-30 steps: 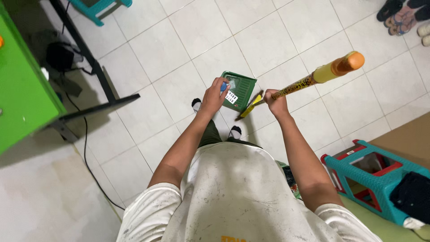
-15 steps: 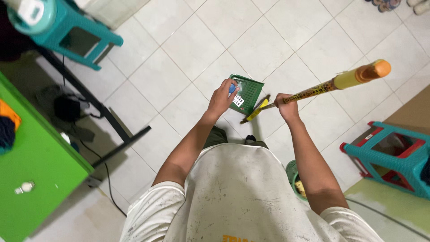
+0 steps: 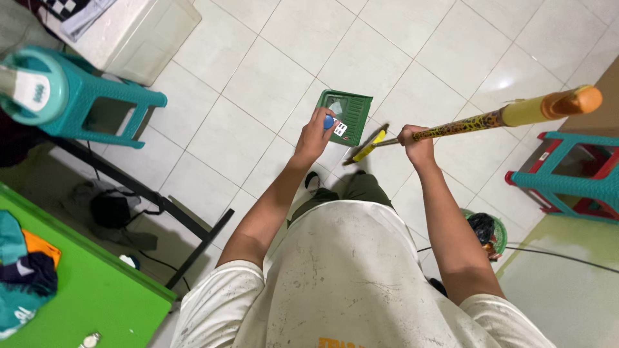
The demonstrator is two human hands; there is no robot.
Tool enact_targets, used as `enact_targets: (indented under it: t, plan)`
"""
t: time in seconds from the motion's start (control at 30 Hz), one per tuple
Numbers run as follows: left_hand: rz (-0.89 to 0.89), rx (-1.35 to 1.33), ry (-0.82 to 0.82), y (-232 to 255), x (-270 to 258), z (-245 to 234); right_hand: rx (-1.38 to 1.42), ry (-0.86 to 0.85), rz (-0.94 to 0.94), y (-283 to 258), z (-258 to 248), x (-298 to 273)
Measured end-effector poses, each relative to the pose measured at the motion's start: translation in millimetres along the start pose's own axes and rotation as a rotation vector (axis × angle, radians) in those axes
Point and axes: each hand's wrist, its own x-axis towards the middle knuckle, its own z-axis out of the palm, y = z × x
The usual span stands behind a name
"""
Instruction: The person sweeps the floor with a broom, gathering debris into a dustpan by hand and then placing the broom and dustpan against a wall.
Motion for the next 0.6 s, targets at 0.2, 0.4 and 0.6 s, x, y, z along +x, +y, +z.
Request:
enact_targets:
  t: [0.2,0.4,0.6]
  plan:
    - [0.036,0.02,-0.02,-4,28,-12,0.04,0.079,0.05,-18,9,12]
    - [0.1,0.02,-0.021,-1,64,-19,0.15,0.239,0.14,-37,-1,36]
    - [0.151,0.034,-0.022,3,119,-25,0.213,0.223,0.057,-44,-17,70]
